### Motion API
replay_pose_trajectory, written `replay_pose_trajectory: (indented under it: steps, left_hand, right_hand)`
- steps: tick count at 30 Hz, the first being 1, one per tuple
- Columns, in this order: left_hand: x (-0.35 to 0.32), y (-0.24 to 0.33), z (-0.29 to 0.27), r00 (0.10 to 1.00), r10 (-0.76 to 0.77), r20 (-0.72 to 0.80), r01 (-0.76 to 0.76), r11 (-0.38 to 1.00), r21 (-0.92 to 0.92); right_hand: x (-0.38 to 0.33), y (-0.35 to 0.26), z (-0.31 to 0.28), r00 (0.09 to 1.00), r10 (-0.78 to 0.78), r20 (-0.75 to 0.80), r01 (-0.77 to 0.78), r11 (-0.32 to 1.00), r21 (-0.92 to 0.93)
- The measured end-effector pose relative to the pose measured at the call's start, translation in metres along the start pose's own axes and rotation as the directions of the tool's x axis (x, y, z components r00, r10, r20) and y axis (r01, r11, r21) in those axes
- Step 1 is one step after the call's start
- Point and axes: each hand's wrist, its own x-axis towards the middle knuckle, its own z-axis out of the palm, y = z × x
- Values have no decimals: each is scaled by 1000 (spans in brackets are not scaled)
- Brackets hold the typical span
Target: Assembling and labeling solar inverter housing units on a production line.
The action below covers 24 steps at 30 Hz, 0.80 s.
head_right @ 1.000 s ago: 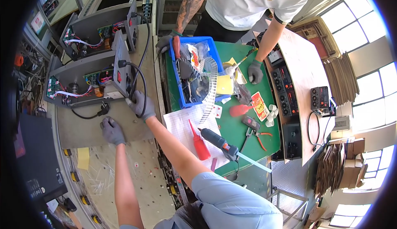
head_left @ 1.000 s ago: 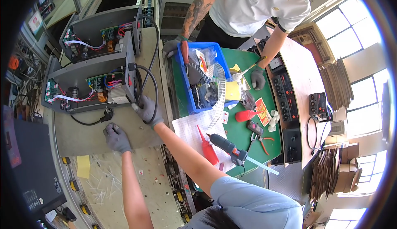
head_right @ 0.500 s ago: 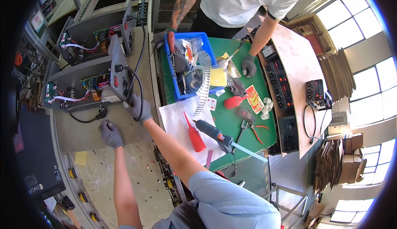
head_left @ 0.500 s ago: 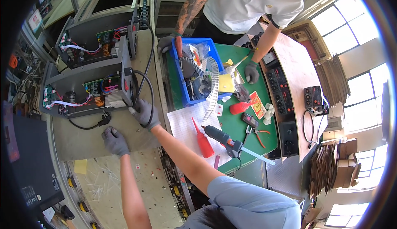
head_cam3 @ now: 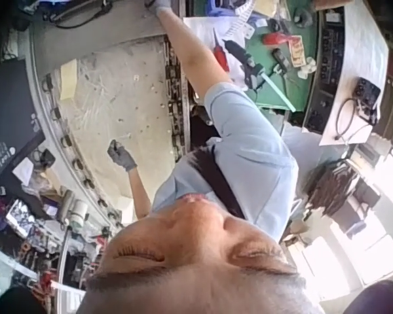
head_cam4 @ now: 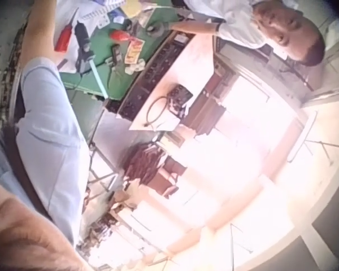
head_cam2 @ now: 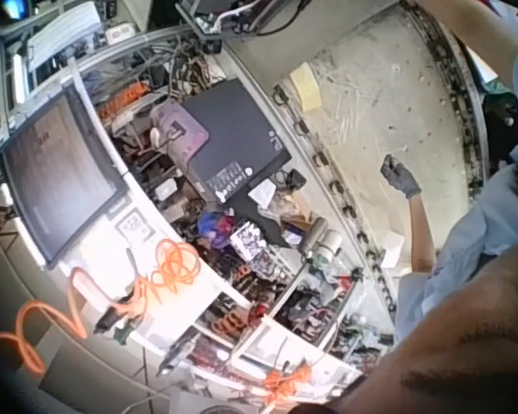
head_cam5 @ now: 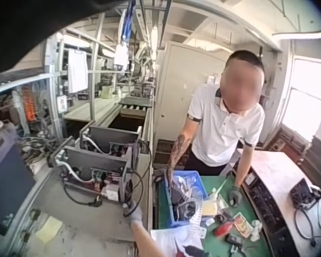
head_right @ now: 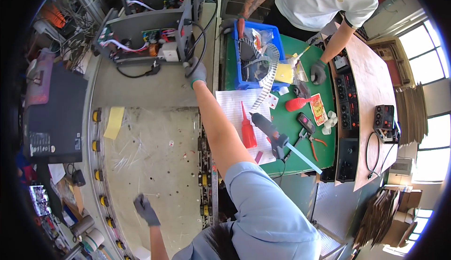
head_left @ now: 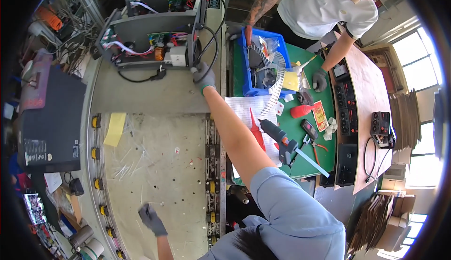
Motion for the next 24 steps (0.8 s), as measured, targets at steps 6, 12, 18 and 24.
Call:
replay_pose_trajectory:
  steps: [6,12,18,24]
  left_hand:
    - [-133,-74,-91,907,-415,-71,389,890,-239]
    - [-201,-65,-131,909,-403,104,416,879,-231]
    - [-293,-155,-234,885,-466,13,444,836,-323]
    - [-425,-327,-325,819,-546,175,570,742,-353]
  right_hand:
    - [-107,14,7,939,280,-202,-167,879,447]
    - [-373,-21,-39,923,93,373,-308,758,575]
    - [-595,16,-97,613,310,727,-694,651,307]
    - [-699,18,-110,441,172,881,-362,932,-1]
